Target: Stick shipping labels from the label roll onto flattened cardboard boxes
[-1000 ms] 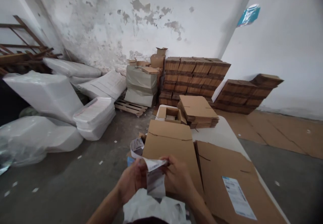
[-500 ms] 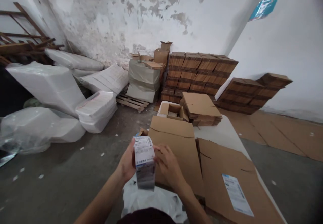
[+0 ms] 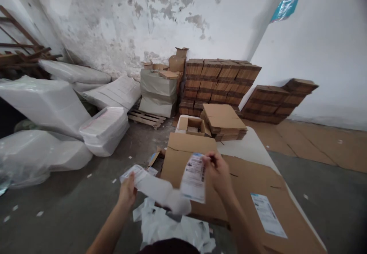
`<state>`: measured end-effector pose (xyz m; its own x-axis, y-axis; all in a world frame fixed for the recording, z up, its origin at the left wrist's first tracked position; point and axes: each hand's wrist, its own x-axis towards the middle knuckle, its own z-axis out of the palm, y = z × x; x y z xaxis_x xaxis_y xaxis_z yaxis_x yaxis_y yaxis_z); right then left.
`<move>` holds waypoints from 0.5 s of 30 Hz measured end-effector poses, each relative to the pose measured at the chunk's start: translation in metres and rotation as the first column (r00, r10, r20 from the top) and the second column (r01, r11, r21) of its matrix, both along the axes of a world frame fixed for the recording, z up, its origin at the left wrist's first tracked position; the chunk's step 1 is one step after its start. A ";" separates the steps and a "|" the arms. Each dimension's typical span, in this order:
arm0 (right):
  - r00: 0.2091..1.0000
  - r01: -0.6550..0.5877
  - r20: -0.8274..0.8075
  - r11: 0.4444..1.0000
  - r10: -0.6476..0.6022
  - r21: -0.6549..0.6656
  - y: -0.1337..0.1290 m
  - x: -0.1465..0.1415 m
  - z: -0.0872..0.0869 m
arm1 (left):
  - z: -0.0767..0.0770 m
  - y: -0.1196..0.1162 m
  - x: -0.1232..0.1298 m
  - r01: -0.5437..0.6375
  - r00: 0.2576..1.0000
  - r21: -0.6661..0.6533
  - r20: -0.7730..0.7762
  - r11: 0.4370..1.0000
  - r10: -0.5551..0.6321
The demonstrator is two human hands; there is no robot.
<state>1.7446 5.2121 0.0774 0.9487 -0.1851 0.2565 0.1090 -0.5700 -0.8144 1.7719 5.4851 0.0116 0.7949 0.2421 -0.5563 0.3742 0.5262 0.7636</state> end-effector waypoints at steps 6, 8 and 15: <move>0.974 0.057 -0.179 0.917 -0.137 -0.394 -0.002 0.006 -0.071 | -0.013 -0.028 -0.019 0.411 0.909 0.135 0.017 0.902 -0.416; 0.958 0.088 -0.192 0.857 -0.212 -0.507 -0.011 -0.006 -0.088 | -0.016 -0.034 -0.021 0.470 0.870 0.226 0.049 0.853 -0.491; 0.811 0.550 -0.203 0.833 -0.549 -0.057 -0.115 -0.040 -0.117 | -0.009 -0.050 -0.028 0.460 0.886 0.107 0.012 0.882 -0.463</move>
